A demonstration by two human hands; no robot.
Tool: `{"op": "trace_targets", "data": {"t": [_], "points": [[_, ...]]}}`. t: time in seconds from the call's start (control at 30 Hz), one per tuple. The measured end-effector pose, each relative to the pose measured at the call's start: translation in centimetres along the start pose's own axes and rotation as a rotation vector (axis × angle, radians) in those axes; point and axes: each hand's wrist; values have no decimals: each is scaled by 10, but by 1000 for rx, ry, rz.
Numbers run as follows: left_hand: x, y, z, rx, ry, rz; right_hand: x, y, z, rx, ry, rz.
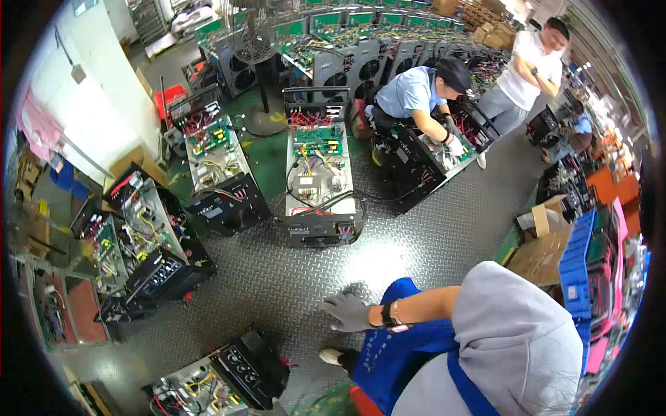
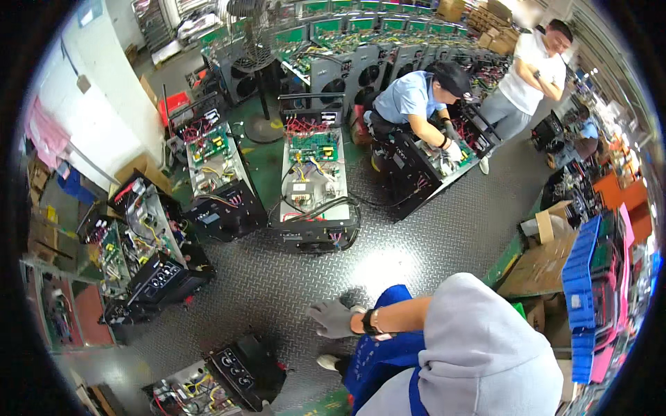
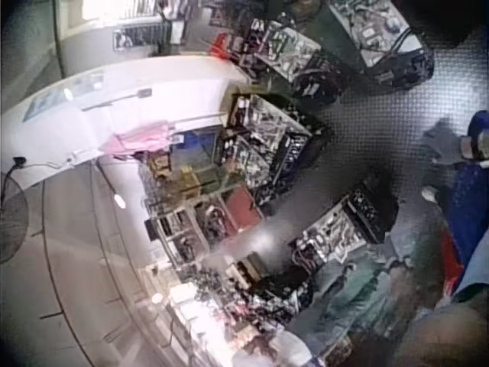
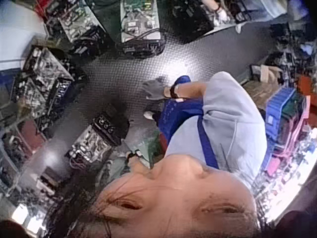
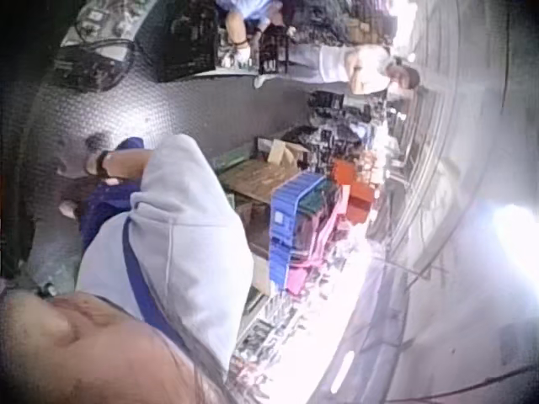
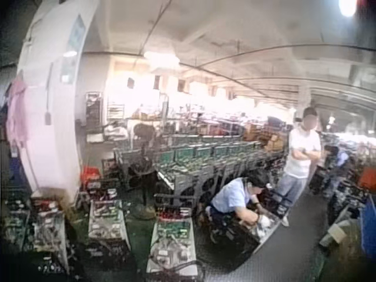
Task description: Connecting wires and assembling components on a circuit board within a large power unit housing.
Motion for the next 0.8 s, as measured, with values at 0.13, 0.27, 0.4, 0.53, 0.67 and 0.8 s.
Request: {"op": "trace_targets", "data": {"t": [0.13,0.27,0.4,0.53,0.67,0.8], "points": [[67,13,-30,39,-51,-330,-19,-48,-14,25,-71,161],[92,12,-40,7,47,-474,-23,-81,-22,-46,-19,408],[80,0,-35,30,132,-480,4,-96,0,-78,-16,430],[95,-16,-26,-6,44,-282,51,-91,39,-22,-31,297],[83,-29,-22,10,-90,-87,90,-94,63,53,-73,134],[2,-43,-51,144,-42,-343,97,-80,65,57,-186,41]]}}
Point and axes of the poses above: each hand's wrist, its own y-axis towards the middle knuckle, its own z-axis out of the palm, x = y × z, and after that the axes turned 8 degrees about y, right-handed
